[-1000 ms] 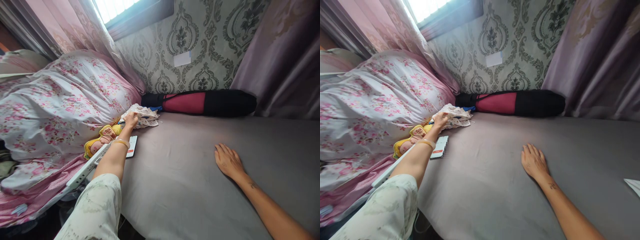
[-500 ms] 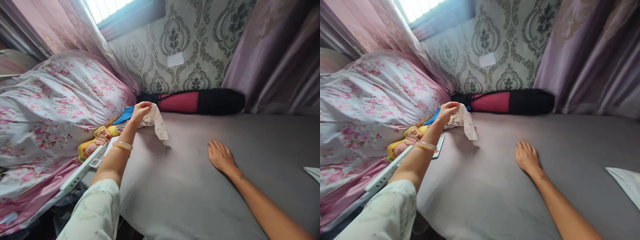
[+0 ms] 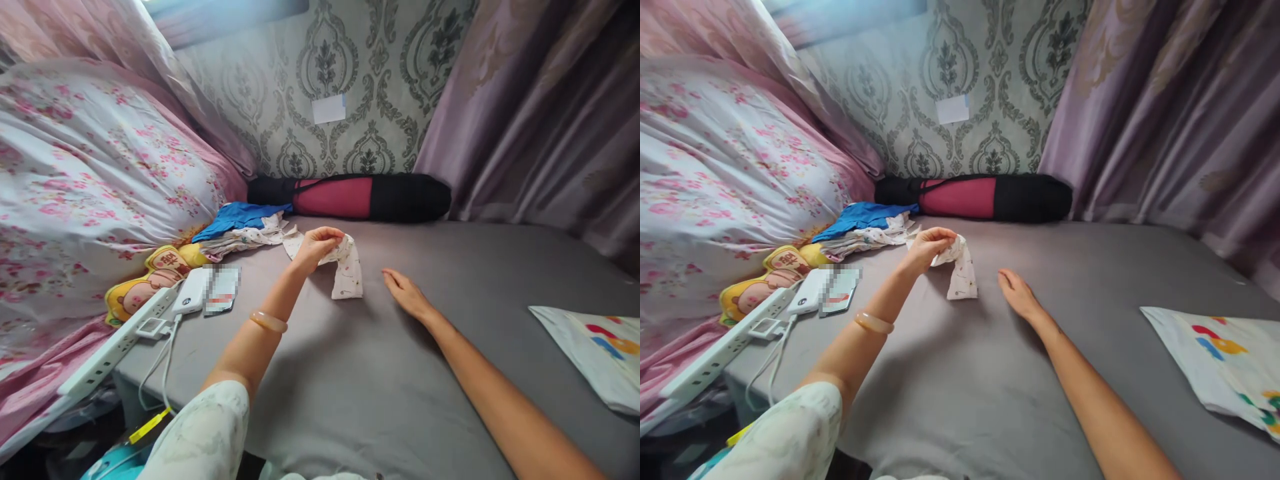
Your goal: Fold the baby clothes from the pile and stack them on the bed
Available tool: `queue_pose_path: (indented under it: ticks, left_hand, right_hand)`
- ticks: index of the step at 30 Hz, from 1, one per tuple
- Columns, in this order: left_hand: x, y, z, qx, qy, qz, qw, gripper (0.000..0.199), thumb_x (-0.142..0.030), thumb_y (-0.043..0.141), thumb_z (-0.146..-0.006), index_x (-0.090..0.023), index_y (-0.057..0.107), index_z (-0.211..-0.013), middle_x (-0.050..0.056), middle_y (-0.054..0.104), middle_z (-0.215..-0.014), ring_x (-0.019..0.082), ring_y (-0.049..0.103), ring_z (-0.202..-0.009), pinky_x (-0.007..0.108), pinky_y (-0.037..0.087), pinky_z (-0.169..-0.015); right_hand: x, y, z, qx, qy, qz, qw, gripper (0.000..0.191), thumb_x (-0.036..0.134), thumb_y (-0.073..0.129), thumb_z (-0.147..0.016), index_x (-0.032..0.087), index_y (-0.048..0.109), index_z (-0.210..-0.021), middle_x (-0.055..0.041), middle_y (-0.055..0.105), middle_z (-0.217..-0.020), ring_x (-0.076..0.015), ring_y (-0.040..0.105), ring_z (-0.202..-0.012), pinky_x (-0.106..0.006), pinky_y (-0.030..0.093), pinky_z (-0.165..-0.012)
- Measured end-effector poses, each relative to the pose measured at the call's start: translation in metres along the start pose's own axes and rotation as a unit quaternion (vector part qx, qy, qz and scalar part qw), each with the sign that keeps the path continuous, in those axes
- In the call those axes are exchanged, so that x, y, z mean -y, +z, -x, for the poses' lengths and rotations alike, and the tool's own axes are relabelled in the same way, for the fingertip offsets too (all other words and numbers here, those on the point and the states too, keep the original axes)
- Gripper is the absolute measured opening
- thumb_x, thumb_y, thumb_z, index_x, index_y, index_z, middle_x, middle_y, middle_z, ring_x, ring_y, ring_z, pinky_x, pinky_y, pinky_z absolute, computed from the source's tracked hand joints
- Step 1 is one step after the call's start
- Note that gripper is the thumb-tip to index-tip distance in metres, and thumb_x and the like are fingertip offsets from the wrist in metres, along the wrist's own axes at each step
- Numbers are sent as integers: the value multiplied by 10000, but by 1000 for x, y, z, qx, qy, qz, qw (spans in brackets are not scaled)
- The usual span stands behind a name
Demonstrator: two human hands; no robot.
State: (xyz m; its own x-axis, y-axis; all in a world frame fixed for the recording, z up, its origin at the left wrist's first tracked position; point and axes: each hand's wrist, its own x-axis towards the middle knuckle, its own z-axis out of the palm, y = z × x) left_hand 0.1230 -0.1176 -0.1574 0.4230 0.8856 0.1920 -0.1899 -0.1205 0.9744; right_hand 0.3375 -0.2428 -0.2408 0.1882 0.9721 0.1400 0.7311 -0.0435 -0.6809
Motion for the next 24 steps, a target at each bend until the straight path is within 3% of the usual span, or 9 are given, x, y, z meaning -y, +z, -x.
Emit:
queue_pose_path:
  ticks: [4, 8, 10, 13, 17, 21, 24]
  left_hand:
    - [10, 32, 16, 28, -21, 13, 999, 227, -267, 770, -611, -143, 703, -788, 5, 655, -699, 61, 473, -540, 203, 339, -514]
    - [11, 51, 29, 73, -14, 10, 997, 241, -280, 754, -661, -145, 691, -850, 17, 658, -754, 82, 528, -612, 211, 386, -567]
    - [11, 52, 35, 88, 8, -10, 996, 254, -303, 739, -700, -147, 678, -891, 21, 655, -789, 91, 545, -652, 218, 408, -600]
    - [14, 47, 44, 113, 55, -76, 989, 295, -338, 717, -748, -159, 644, -970, 47, 660, -916, 135, 593, -785, 253, 457, -697]
    - [29, 40, 57, 147, 139, -222, 954, 406, -266, 698, -743, -185, 580, -1123, 88, 637, -1095, 216, 591, -991, 340, 472, -845]
    - [42, 39, 64, 97, 218, -351, 905, 418, -159, 621, -742, -199, 570, -1154, 113, 627, -1166, 260, 560, -1082, 433, 411, -975]
    - [40, 44, 67, 46, 244, -333, 910, 274, -153, 544, -805, -197, 607, -1068, 104, 649, -1092, 236, 573, -1045, 389, 425, -956]
  right_hand:
    - [36, 0, 2, -14, -45, -163, 986, 418, 512, 515, -893, 223, 643, -1166, -88, 683, -1205, -238, 620, -1115, -389, 445, -990]
    - [41, 8, -1, -61, -36, -210, 975, 358, 509, 553, -839, 180, 679, -902, -39, 714, -831, -200, 643, -781, -311, 493, -731]
    - [36, 6, -3, -80, -16, -235, 969, 370, 497, 507, -849, 172, 684, -873, -19, 686, -750, -176, 607, -699, -283, 469, -652]
    - [31, -7, -4, -98, -18, -261, 960, 332, 422, 521, -815, 171, 704, -933, -18, 700, -786, -164, 600, -710, -264, 454, -647]
    - [39, -29, 0, -125, -21, -248, 960, 289, 342, 525, -756, 170, 714, -889, -25, 698, -754, -158, 594, -674, -255, 442, -615]
    - [52, -44, 7, -149, 21, -237, 960, 292, 339, 529, -758, 174, 709, -918, 6, 636, -627, -124, 487, -487, -239, 355, -468]
    - [57, -56, 16, -151, 25, -213, 965, 294, 344, 552, -772, 180, 698, -967, 6, 636, -622, -124, 487, -468, -244, 366, -468]
